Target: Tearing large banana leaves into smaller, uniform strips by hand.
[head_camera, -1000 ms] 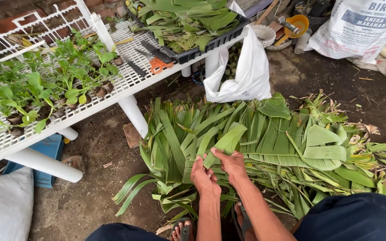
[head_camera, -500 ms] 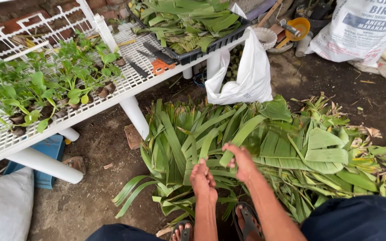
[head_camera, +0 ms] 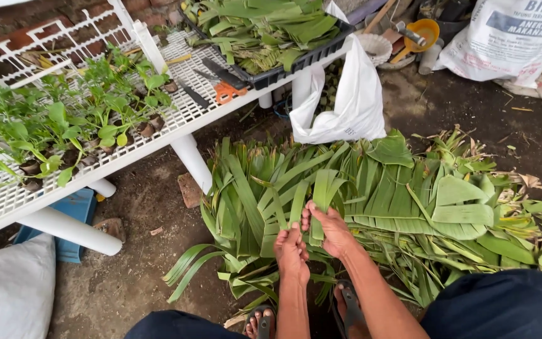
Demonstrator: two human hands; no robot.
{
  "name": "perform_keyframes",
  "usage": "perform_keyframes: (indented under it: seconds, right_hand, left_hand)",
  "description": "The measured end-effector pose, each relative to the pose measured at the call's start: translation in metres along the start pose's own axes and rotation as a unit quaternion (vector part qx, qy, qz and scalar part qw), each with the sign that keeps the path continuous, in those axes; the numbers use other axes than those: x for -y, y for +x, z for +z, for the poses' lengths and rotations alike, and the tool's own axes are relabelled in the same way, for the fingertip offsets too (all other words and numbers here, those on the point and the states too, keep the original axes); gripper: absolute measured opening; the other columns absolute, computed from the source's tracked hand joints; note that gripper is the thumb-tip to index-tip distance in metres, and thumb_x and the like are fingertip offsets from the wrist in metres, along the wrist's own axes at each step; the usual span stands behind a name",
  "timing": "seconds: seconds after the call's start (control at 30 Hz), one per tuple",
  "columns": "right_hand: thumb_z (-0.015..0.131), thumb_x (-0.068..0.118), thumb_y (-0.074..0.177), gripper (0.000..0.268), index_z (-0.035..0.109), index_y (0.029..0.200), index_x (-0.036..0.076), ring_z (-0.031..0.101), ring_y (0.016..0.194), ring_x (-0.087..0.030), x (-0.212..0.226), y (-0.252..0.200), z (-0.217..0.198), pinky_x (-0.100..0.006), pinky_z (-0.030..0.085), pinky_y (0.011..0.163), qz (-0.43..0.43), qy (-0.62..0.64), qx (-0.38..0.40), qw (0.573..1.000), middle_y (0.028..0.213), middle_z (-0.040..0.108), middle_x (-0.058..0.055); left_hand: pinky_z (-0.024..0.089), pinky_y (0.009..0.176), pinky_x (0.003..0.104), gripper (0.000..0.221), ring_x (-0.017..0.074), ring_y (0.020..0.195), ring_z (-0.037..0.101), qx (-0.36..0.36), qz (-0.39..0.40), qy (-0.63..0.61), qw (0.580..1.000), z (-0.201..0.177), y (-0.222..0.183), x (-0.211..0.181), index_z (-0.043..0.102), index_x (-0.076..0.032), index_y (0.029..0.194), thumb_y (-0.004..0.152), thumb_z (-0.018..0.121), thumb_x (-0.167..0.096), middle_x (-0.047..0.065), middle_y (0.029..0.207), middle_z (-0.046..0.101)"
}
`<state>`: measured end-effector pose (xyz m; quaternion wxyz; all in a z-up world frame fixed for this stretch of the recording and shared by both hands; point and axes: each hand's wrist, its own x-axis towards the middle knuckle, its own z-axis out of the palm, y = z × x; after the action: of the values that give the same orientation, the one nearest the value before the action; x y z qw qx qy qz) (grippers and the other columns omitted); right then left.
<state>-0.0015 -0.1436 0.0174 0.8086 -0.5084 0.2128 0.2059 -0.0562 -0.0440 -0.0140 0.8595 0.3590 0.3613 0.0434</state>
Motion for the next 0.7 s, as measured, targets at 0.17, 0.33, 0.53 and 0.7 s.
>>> perform_keyframes:
  seconds: [0.17,0.33,0.53,0.7]
  right_hand:
    - [0.070,0.021,0.097,0.019,0.064,0.095,0.003,0.047,0.055,-0.010,0.000,0.005,-0.003,-0.022,0.035,0.041,-0.042,0.049,0.087,0.994,0.085,0.063,-0.007]
    - [0.068,0.031,0.101,0.024,0.060,0.103,0.008,0.044,0.054,-0.004,0.002,-0.011,0.009,-0.017,0.041,0.041,-0.079,0.017,0.047,0.996,0.078,0.050,0.000]
    - [0.066,0.043,0.101,0.035,0.059,0.095,0.009,0.043,0.052,-0.004,0.008,-0.019,0.015,-0.017,0.038,0.039,-0.063,0.037,0.052,0.996,0.075,0.045,0.003]
    - [0.074,0.035,0.097,0.032,0.062,0.090,0.007,0.043,0.050,-0.003,0.001,-0.015,0.012,-0.017,0.036,0.038,-0.068,0.031,0.016,0.997,0.077,0.054,-0.002]
  left_hand:
    - [0.022,0.036,0.022,0.026,0.0061,0.045,0.036,0.018,0.014,0.010,1.000,0.003,0.002,0.001,0.059,-0.012,0.076,0.087,0.081,-0.020,-0.002,0.059,0.048]
    - [0.027,0.030,0.017,0.025,0.0049,0.036,0.038,0.015,0.049,0.028,0.998,0.003,0.002,0.005,0.061,-0.011,0.076,0.091,0.079,-0.017,-0.002,0.055,0.045]
    - [0.027,0.031,0.016,0.022,0.0041,0.039,0.037,0.012,0.046,0.029,0.998,0.003,-0.001,0.002,0.063,-0.011,0.079,0.092,0.079,-0.017,-0.003,0.056,0.044]
    - [0.027,0.032,0.016,0.015,0.0033,0.040,0.037,0.012,0.043,0.038,0.998,0.002,0.002,0.004,0.067,-0.010,0.083,0.092,0.078,-0.016,-0.003,0.056,0.044]
